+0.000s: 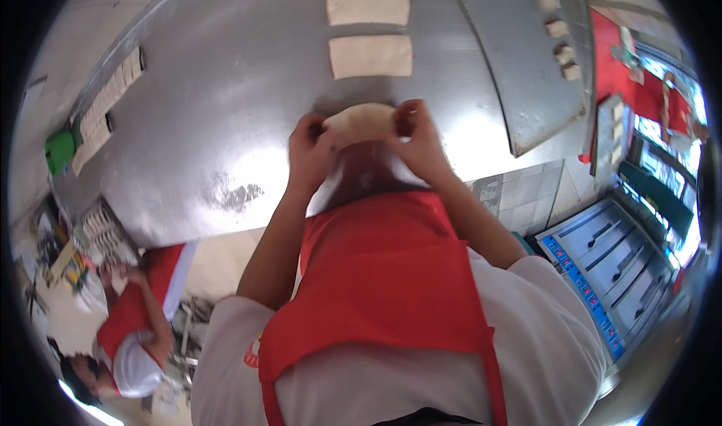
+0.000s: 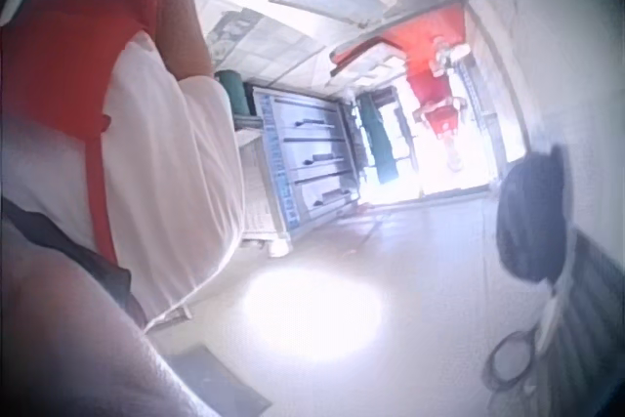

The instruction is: The person removes trays of dough from a proofing rack, places them on a stainless steel table, cuts the dough pieces with a tool, and then places the trays into an industrial oven.

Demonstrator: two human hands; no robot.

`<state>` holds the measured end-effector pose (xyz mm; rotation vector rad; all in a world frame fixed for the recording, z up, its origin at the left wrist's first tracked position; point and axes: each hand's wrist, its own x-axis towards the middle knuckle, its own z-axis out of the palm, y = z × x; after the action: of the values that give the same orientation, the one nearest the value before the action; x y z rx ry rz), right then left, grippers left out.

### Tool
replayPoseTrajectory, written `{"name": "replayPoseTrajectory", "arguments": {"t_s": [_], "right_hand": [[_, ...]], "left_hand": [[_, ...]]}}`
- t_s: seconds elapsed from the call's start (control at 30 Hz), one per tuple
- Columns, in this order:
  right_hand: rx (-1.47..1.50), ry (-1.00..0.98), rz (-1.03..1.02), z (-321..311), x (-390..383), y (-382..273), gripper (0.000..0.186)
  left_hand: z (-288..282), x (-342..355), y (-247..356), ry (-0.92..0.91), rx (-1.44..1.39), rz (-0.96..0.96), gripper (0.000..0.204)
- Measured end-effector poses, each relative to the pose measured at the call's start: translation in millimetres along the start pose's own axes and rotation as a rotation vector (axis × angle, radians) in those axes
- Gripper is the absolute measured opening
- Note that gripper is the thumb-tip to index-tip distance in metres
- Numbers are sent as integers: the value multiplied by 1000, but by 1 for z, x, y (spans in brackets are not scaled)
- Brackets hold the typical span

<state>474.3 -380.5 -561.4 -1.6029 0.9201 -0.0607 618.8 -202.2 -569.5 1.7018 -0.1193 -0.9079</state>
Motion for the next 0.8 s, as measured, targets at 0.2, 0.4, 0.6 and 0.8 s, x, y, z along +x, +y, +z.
{"name": "replayPoseTrajectory", "arguments": {"t_s": [0.2,0.4,0.6,0.8], "right_hand": [[-13,-229,-4,39,-56,-139,45],[-440,-356,-205,132,5,-28,57],[-590,-76,-579,121,119,-106,43],[-708,140,-833,111,270,-196,38]], "left_hand": [[-115,-64,-43,74,46,53,40],[-162,-57,-72,49,-393,-137,46],[-227,-83,-101,286,127,113,33],[-254,-49,-11,562,360,-97,29]]}}
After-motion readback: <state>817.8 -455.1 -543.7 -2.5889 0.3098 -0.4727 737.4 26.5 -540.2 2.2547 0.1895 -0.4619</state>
